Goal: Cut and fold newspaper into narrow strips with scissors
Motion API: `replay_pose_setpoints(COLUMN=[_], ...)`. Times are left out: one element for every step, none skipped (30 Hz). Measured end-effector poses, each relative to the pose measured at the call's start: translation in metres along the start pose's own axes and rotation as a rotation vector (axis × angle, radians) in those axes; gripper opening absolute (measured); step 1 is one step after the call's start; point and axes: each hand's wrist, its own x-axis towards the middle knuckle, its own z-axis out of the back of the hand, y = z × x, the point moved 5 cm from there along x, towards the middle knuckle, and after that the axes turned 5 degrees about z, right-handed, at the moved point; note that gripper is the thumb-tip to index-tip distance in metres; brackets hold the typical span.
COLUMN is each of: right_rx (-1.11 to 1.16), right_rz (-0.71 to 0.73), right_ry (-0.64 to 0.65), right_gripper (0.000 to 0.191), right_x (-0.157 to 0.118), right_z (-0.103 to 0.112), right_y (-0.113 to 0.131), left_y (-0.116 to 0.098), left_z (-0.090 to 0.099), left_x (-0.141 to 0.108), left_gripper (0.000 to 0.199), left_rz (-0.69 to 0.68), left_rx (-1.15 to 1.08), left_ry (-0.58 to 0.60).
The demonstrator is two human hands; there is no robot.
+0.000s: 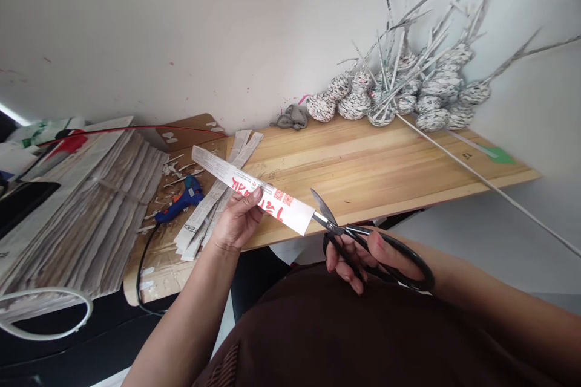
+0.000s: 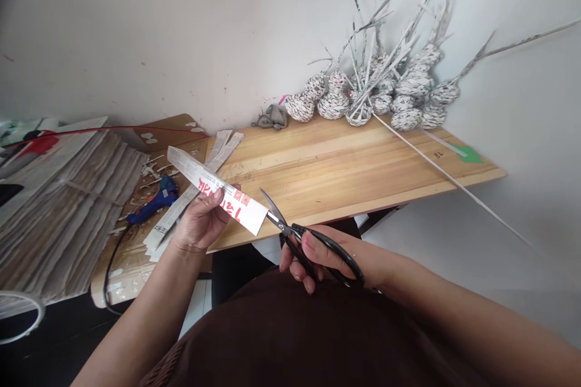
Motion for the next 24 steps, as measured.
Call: replay_pose_setpoints(right_rx=[-0.014,-0.028,-0.038,-0.037,-0.032,-0.025,-0.022,-0.024,-0.031,-0.040,-0.053,-0.064,-0.074,-0.082,-0.089,-0.098,-0.110,-0.124,-0.142,-0.164,-0.185,-0.205,-0.221,-0.233], right_rz=[0.004,0.011,0.013,0.013,0.012,0.016,0.021,0.023,0.023,0.026,0.027,0.027,0.028,0.030,0.033,0.035,0.038,0.039,0.036,0.029,0.021,0.013,0.008,0.008], right_ry=[-0.008,-0.011,-0.014,-0.013,-0.009,-0.004,0.003,0.008,0.012,0.017,0.022,0.025,0.026,0.024,0.019,0.016,0.016,0.019,0.022,0.025,0.025,0.019,0.011,0.004], right_gripper=[0.078,0.077,0.076,0.075,0.075,0.076,0.077,0.078,0.078,0.077,0.076,0.075,0.074,0.073,0.073,0.073,0.073,0.073,0.073,0.072,0.072,0.071,0.071,0.071], right_x=[0.000,0.000,-0.001,-0.001,-0.001,-0.001,-0.001,0.000,0.000,0.001,0.002,0.002,0.003,0.004,0.005,0.005,0.006,0.006,0.006,0.006,0.006,0.006,0.006,0.006], right_z=[0.000,0.000,0.000,-0.001,-0.001,-0.001,-0.002,-0.002,-0.003,-0.004,-0.004,-0.005,-0.005,-0.006,-0.006,-0.007,-0.007,-0.008,-0.009,-0.009,-0.010,-0.010,-0.010,-0.011], right_y=[0.000,-0.001,-0.001,-0.002,-0.003,-0.003,-0.003,-0.003,-0.003,-0.002,-0.001,0.000,0.001,0.002,0.003,0.004,0.005,0.005,0.006,0.007,0.008,0.009,0.010,0.011], left_y=[-0.002,-0.004,-0.006,-0.008,-0.011,-0.013,-0.016,-0.019,-0.021,-0.023,-0.024,-0.023,-0.022,-0.021,-0.019,-0.017,-0.016,-0.015,-0.015,-0.015,-0.016,-0.017,-0.018,-0.019], left_z=[0.001,0.002,0.003,0.004,0.004,0.005,0.005,0.005,0.004,0.002,0.001,-0.001,-0.003,-0.004,-0.005,-0.005,-0.005,-0.005,-0.004,-0.004,-0.003,-0.002,-0.002,-0.002], left_x=[0.000,0.000,-0.001,-0.001,-0.002,-0.003,-0.003,-0.004,-0.005,-0.006,-0.007,-0.007,-0.008,-0.008,-0.008,-0.008,-0.008,-0.008,-0.008,-0.008,-0.009,-0.009,-0.010,-0.010], left_gripper=[0.033,0.033,0.034,0.035,0.036,0.037,0.038,0.038,0.037,0.036,0.035,0.034,0.033,0.033,0.033,0.034,0.035,0.035,0.036,0.036,0.035,0.035,0.035,0.035], left_rz=[-0.017,-0.040,-0.061,-0.079,-0.094,-0.106,-0.118,-0.130,-0.140,-0.147,-0.146,-0.139,-0.127,-0.115,-0.103,-0.095,-0.090,-0.089,-0.092,-0.098,-0.108,-0.118,-0.127,-0.134], left_rx=[0.017,0.033,0.050,0.070,0.090,0.111,0.129,0.146,0.163,0.180,0.200,0.217,0.226,0.227,0.220,0.210,0.203,0.200,0.203,0.207,0.211,0.214,0.215,0.215], left_ry=[0.000,0.004,0.011,0.021,0.032,0.043,0.053,0.066,0.083,0.103,0.125,0.144,0.160,0.168,0.172,0.174,0.174,0.170,0.163,0.154,0.146,0.140,0.137,0.137])
